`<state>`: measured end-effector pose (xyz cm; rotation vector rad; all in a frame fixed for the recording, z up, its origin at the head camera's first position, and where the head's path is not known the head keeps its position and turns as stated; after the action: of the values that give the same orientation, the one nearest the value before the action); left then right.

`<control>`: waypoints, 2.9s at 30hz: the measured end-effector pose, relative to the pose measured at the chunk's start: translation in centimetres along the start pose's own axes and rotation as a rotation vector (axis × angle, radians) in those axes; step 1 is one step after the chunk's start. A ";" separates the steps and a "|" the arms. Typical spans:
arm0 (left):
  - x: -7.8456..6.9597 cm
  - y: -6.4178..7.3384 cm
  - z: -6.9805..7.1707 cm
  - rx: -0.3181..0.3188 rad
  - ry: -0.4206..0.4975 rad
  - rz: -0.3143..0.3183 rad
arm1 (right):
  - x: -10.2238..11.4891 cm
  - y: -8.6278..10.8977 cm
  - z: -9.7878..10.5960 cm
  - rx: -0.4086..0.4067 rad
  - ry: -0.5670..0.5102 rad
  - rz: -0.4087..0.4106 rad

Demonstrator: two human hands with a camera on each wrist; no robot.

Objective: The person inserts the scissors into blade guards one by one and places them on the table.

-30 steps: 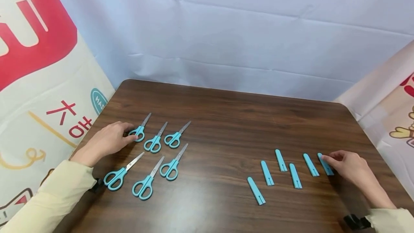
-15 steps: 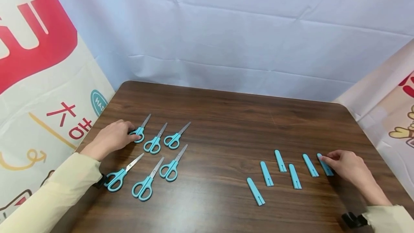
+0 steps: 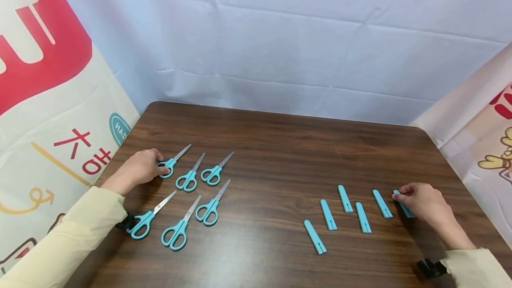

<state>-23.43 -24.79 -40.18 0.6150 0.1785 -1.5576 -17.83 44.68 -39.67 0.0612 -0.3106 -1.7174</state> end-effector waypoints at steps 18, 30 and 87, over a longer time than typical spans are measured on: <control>1.0 -0.6 0.3 0.066 0.235 -0.013 | 0.1 -0.4 0.1 -0.018 -0.053 0.095; 1.4 -0.8 1.3 0.018 0.351 0.004 | 0.3 -0.5 0.7 0.059 -0.173 0.106; -13.7 7.2 -5.6 0.414 1.220 -0.220 | 15.1 0.3 5.3 0.045 -1.099 0.253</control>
<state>-15.46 -10.87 -36.42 1.8754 0.8647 -1.2280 -21.25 30.82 -32.49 -0.8773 -1.1042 -1.3444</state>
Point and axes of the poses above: each hand's wrist, its own y-axis away from the middle knuckle, its own z-axis out of the back of the hand, x = y × z, the point moved 5 cm from there along -y, towards the middle knuckle, and after that the axes turned 9 degrees about y, right-handed, at the moved point
